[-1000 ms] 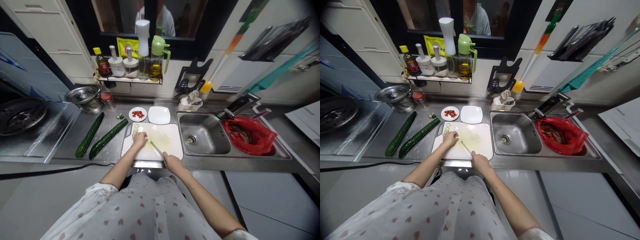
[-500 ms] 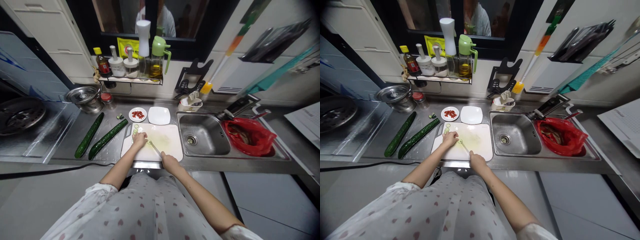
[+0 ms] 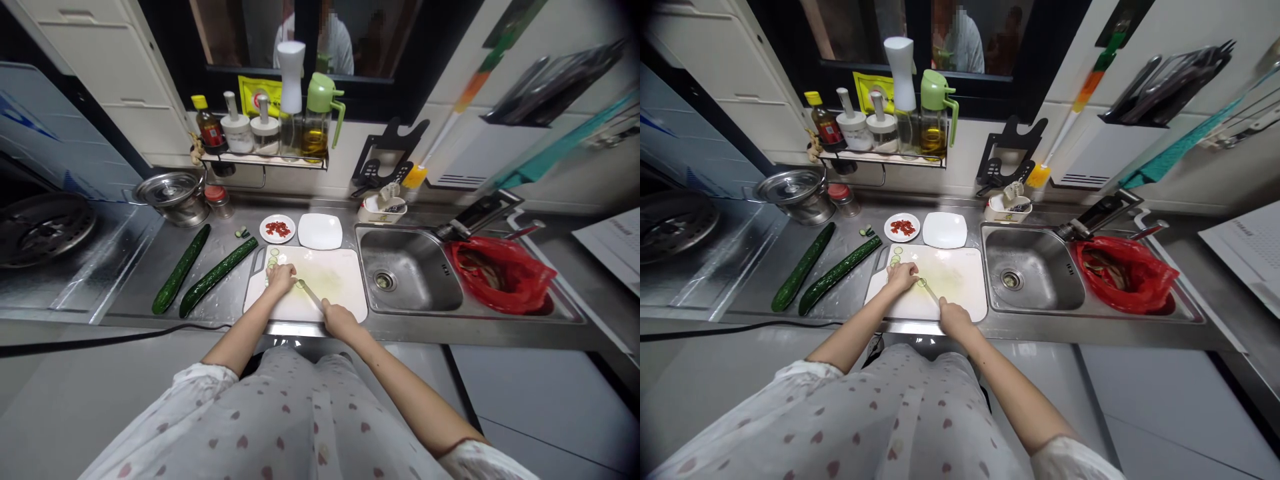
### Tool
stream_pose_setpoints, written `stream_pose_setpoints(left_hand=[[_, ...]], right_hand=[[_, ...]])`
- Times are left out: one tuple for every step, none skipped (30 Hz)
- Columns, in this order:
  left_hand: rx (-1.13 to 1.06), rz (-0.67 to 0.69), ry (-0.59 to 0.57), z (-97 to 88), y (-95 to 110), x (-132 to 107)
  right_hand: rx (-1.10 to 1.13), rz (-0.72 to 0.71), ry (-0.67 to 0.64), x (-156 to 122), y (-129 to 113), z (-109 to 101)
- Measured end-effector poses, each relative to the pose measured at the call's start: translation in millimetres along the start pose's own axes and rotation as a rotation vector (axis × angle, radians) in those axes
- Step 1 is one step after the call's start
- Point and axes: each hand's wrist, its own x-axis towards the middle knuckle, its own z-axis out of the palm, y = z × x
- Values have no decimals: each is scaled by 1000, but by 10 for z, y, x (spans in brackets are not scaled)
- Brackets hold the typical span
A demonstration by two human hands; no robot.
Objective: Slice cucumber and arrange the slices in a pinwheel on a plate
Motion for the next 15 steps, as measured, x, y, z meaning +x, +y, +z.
stream_pose_setpoints(left_hand=[[1, -3, -1, 0, 0, 1], [2, -5, -3, 0, 1, 2], [1, -7, -5, -1, 2, 3], [0, -8, -6, -1, 2, 3], [-1, -8, -6, -1, 3, 3], [-3, -7, -5, -1, 3, 4], [-4, -6, -4, 0, 3, 5], [-5, -6, -2, 1, 2, 6], [-6, -8, -1, 3, 1, 8], [-8, -10, -1, 4, 1, 9], [-9, -11, 0, 5, 0, 10], [-11, -11, -1, 5, 0, 11], [-12, -8, -3, 4, -1, 10], [-13, -3, -4, 3, -1, 9], [-14, 0, -5, 1, 0, 7]], right_hand=[[0, 2, -2, -4, 1, 1], [1, 6, -5, -8, 3, 4], [3, 9, -8, -13, 5, 9], [4, 11, -12, -17, 9, 15], [6, 13, -15, -21, 13, 22], [7, 16, -17, -24, 17, 29], [8, 17, -16, -26, 21, 37], [7, 18, -13, -26, 25, 46], [5, 19, -9, -25, 27, 54], [3, 18, -5, -22, 28, 62], [1, 16, -1, -18, 28, 70], [0, 13, 4, -11, 27, 76], [1, 10, 8, -4, 25, 81], [2, 9, 12, 4, 22, 85], [1, 8, 17, 13, 18, 85]])
